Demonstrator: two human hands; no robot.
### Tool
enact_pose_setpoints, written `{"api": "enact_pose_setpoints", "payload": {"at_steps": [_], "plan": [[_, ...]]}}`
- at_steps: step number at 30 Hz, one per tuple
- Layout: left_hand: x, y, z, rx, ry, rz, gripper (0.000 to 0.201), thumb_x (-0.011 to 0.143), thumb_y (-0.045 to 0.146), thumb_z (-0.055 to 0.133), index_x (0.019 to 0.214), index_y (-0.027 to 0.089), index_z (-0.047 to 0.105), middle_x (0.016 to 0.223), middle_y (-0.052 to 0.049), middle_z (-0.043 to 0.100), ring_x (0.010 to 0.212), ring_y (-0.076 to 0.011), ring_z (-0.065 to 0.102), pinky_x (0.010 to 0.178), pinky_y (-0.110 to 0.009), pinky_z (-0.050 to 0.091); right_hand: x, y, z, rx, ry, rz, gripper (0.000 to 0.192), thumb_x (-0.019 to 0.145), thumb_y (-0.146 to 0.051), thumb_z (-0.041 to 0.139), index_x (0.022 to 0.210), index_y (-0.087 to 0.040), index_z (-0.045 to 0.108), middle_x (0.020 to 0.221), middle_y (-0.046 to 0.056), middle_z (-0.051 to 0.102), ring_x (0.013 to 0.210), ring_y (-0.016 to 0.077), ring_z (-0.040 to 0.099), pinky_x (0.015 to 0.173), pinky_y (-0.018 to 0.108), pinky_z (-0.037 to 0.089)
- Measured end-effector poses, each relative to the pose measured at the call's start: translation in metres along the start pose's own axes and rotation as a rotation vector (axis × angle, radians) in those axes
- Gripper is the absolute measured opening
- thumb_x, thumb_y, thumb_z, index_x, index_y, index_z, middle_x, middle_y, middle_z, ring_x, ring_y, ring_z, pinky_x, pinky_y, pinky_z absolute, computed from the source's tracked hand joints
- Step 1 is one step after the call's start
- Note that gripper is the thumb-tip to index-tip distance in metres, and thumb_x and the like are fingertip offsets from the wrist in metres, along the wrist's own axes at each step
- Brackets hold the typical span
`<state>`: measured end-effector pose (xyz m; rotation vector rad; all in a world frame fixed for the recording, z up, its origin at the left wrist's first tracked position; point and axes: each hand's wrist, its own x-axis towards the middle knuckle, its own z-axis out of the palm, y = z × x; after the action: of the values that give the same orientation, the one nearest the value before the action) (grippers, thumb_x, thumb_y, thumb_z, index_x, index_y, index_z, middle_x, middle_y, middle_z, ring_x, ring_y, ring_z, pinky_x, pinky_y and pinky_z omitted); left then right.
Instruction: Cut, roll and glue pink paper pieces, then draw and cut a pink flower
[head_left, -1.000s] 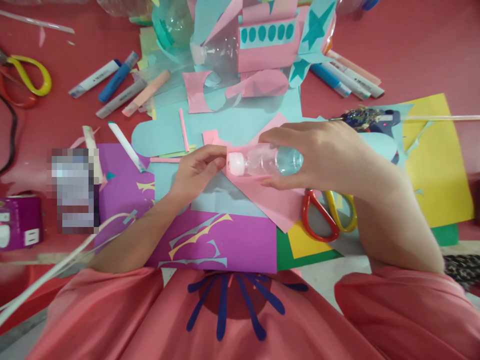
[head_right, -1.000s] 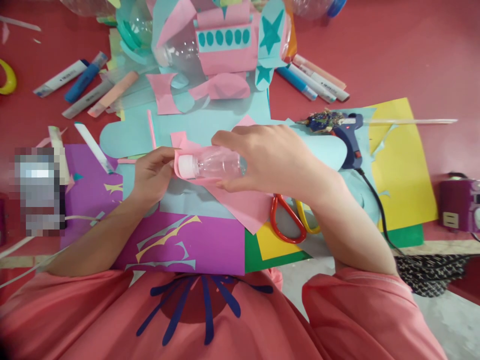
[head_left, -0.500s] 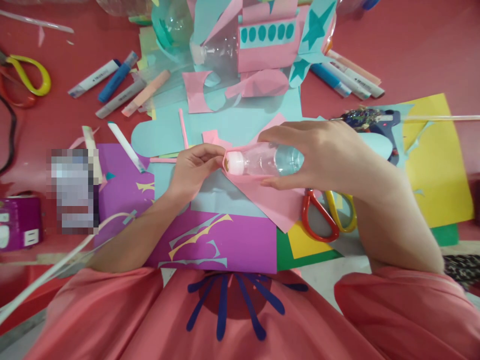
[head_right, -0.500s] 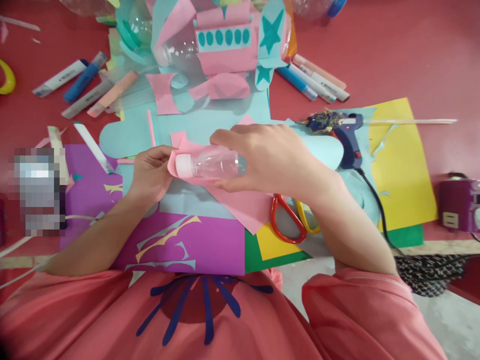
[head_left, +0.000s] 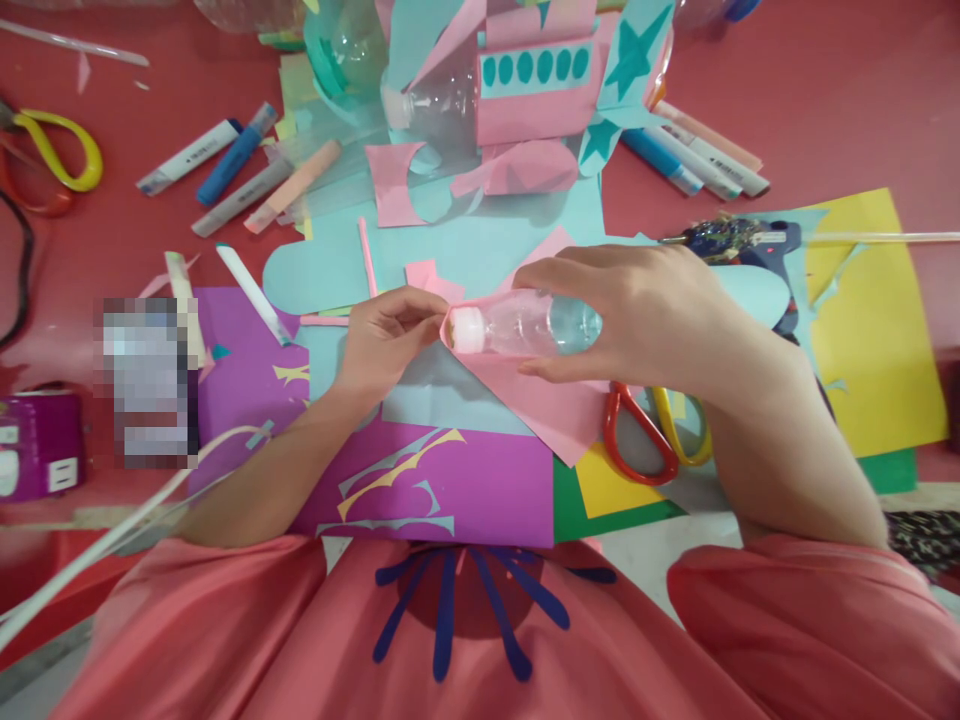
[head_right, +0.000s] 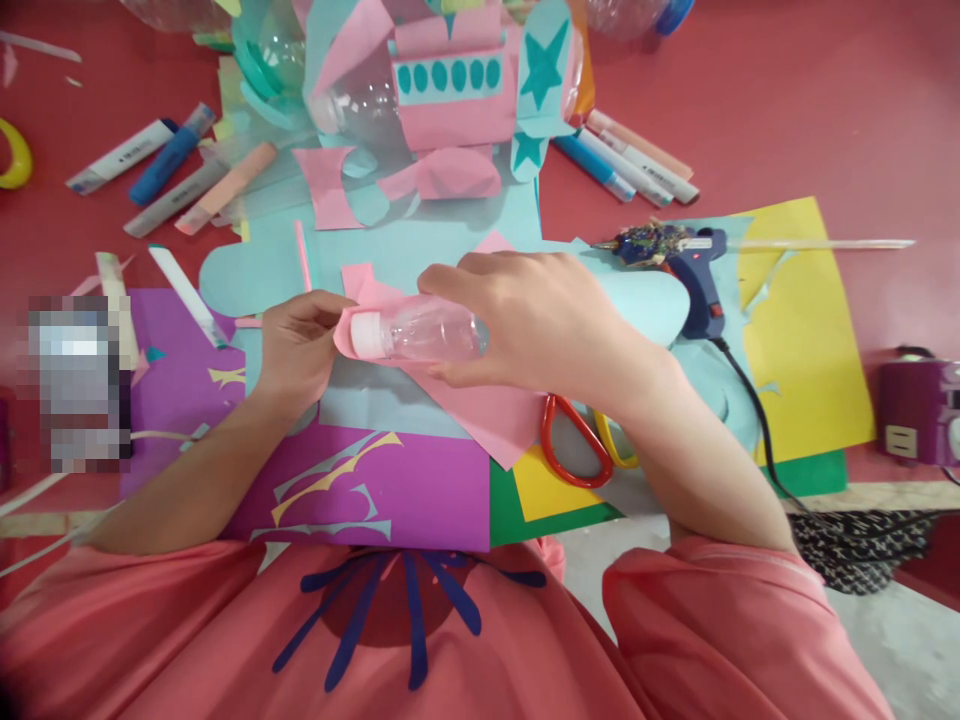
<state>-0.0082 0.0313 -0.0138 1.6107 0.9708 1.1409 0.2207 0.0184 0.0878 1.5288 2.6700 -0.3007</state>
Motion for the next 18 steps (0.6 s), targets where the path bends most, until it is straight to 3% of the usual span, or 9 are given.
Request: {"api": "enact_pose_setpoints", "payload": {"at_steps": [6,13,18], "plan": [[-0.0004,0.0016,-0.0040,0.122,0.001,0.180,0.015,0.089,0.041,0.066,0.085,0.027,0.071,0.084,-0.001,0.068,0.078,-0.0132,0.065,0.061,-0.028,0.052,-0.0001,-0.0007,0.0006,-0.004,-0.031,0.012,0.047,0.083,-0.053,0.056,0.121,-0.026,0.063,0.104,0.007,0.073,0.083,0.0252,0.065,0.059,0.029,0.030],[0.0005,0.0035,-0.0021,0.163,-0.011,0.248,0.020,0.092,0.035,0.062,0.077,0.024,0.066,0.073,0.002,0.067,0.073,-0.0124,0.063,0.065,-0.030,0.052,0.0002,-0.0030,0.0020,-0.020,-0.041,-0.006,0.044,0.084,-0.052,0.053,0.118,-0.026,0.063,0.100,0.007,0.074,0.081,0.0239,0.065,0.058,0.029,0.026],[-0.0040,0.0047,-0.0002,0.234,0.052,0.299,0.009,0.095,0.030,0.057,0.089,0.024,0.060,0.076,0.003,0.062,0.066,-0.0081,0.059,0.057,-0.023,0.048,0.0005,-0.0038,0.0037,-0.074,-0.013,0.026,0.045,0.085,-0.050,0.053,0.119,-0.024,0.063,0.099,0.008,0.073,0.079,0.0240,0.065,0.058,0.029,0.026]]}}
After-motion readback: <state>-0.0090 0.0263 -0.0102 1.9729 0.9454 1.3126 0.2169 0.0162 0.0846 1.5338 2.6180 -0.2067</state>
